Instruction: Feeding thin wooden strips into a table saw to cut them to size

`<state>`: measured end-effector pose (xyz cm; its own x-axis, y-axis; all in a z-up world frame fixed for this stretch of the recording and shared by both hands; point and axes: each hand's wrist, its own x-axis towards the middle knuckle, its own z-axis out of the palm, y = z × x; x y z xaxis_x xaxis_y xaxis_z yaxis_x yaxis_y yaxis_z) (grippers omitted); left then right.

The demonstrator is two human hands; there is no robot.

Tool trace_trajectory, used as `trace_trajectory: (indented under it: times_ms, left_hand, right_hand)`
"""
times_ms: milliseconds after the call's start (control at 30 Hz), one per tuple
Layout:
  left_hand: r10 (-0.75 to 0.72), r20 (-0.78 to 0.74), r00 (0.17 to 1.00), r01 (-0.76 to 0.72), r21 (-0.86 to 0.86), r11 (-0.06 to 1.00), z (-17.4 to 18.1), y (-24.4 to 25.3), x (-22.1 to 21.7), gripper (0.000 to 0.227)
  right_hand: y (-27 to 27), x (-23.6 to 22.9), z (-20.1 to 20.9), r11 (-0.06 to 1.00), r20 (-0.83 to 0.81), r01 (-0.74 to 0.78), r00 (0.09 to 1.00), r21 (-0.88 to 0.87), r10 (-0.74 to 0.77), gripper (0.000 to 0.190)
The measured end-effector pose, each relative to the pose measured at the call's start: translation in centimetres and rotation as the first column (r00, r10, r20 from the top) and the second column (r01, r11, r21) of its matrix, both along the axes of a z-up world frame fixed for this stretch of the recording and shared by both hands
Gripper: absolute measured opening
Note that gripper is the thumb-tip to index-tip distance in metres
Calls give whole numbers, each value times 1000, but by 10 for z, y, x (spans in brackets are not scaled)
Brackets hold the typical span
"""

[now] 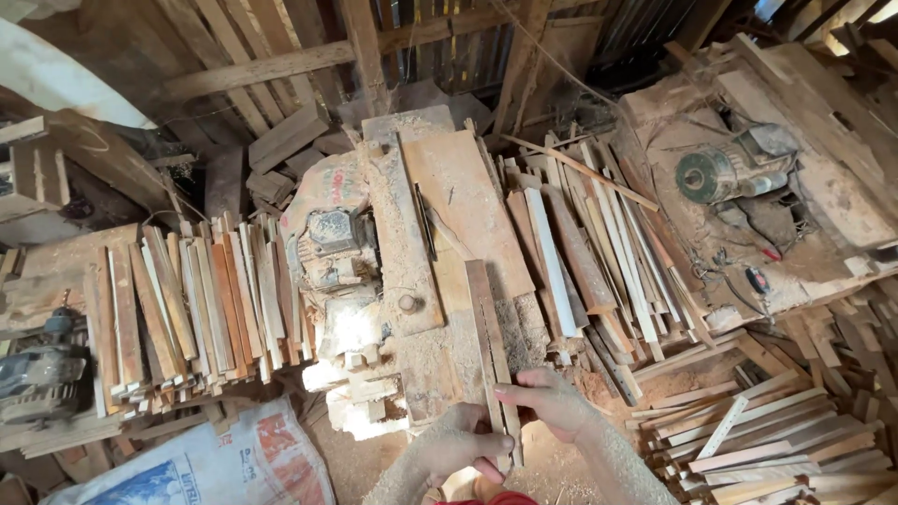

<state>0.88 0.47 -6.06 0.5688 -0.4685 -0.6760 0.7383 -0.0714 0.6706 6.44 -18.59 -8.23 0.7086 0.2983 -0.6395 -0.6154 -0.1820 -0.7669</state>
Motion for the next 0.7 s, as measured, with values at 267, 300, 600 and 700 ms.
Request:
trace_trajectory:
  times_ms: [267, 300, 600, 700]
  left_hand:
    - [28, 46, 999, -32, 77, 997, 18, 3, 7, 24]
    - [33, 40, 999, -36, 76, 996, 22, 0, 3, 24]
    - [39, -46, 998, -27, 226, 974, 27, 21, 17, 28]
    - [53, 24, 998, -58, 236, 970, 28, 18, 22, 25]
  right_hand:
    - [-5, 0, -29, 953, -120, 127, 988, 275, -97, 20]
    - [-5, 0, -21, 954, -125, 123, 988, 273, -92, 20]
    - [-39, 28, 32, 979, -213, 204, 956, -1, -199, 37]
    - [-40, 30, 16, 970, -283, 206, 945, 126, -164, 50]
